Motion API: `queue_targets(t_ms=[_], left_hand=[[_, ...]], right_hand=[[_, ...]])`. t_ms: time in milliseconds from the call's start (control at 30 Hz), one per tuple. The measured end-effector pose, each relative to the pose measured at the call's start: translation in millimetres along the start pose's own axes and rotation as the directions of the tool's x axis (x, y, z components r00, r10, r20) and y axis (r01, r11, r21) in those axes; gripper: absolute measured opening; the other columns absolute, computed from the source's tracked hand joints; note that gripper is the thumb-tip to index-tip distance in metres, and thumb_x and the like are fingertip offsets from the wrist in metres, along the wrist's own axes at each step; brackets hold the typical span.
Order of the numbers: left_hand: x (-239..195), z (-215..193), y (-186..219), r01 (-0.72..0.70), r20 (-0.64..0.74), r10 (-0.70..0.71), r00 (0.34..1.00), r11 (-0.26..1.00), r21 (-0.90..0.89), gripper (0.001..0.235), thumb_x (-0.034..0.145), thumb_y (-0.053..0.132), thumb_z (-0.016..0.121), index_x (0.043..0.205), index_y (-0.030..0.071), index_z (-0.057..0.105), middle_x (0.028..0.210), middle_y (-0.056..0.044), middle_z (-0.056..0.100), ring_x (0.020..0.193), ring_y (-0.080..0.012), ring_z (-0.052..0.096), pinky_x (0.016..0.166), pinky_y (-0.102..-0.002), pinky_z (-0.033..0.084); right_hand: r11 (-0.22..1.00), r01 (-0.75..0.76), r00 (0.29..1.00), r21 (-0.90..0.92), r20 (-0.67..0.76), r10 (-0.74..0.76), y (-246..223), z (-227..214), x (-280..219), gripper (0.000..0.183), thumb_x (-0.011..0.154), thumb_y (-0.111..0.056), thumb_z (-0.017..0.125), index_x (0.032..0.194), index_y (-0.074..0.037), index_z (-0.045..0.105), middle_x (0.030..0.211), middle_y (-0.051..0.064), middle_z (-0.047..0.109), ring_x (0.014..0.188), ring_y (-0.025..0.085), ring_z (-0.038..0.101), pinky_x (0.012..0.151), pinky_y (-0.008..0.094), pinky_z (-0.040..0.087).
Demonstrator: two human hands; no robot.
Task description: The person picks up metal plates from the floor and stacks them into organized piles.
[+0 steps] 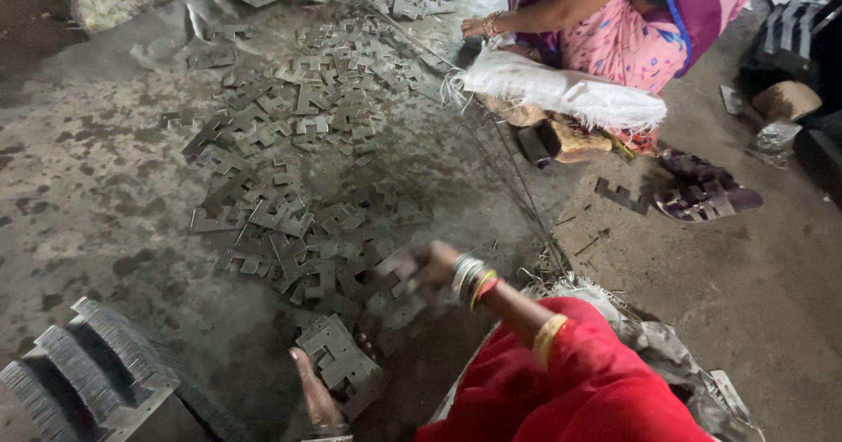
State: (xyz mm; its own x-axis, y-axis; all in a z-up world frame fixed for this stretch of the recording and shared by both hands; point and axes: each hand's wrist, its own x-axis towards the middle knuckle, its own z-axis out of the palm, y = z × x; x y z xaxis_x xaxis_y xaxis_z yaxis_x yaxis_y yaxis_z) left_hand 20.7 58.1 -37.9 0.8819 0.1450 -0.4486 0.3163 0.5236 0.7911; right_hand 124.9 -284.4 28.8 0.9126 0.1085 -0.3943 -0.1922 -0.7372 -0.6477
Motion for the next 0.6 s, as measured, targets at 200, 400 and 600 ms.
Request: queue_targets(t_ms=[200, 400, 600], left_hand=[[-15.6, 6.7, 29.7, 0.096, -0.046, -0.101, 0.994, 0.991, -0.097, 0.090, 0.091, 0.070, 0.049, 0.153, 0.006, 0.041, 0.151, -0.014, 0.047, 0.136, -0.0313, 0.045, 0.113, -0.050, 0.037], [-34.9, 19.0, 48.8, 0.158, -0.031, -0.174, 0.984, 0.947, -0.280, 0.084, 0.093, 0.062, 0.053, 0.153, 0.003, 0.045, 0.146, -0.016, 0.053, 0.131, -0.0339, 0.050, 0.110, -0.052, 0.041], [-3.7, -12.2, 0.9, -0.303, -0.048, 0.300, 0.953, 0.948, -0.097, 0.075, 0.103, 0.048, 0.050, 0.155, -0.005, 0.037, 0.166, -0.014, 0.036, 0.154, -0.0230, 0.034, 0.127, -0.037, 0.023]], right_hand=[[0.916, 0.359, 0.903, -0.178, -0.181, -0.389, -76.9, 54.8, -13.5, 0.094, 0.068, -0.051, 0.098, 0.130, 0.006, 0.055, 0.125, 0.030, 0.064, 0.116, 0.042, 0.063, 0.095, 0.046, 0.053], [0.944, -0.139, 0.962, -0.298, -0.267, 0.057, -59.5, 70.4, -0.7, 0.056, 0.079, -0.039, 0.080, 0.121, -0.005, 0.067, 0.113, 0.023, 0.073, 0.108, 0.040, 0.069, 0.089, 0.047, 0.057], [0.963, -0.076, 0.953, -0.258, -0.302, -0.006, -7.4, 100.8, 40.9, 0.039, 0.079, -0.034, 0.077, 0.109, -0.010, 0.076, 0.105, 0.020, 0.075, 0.093, 0.039, 0.072, 0.080, 0.047, 0.059]])
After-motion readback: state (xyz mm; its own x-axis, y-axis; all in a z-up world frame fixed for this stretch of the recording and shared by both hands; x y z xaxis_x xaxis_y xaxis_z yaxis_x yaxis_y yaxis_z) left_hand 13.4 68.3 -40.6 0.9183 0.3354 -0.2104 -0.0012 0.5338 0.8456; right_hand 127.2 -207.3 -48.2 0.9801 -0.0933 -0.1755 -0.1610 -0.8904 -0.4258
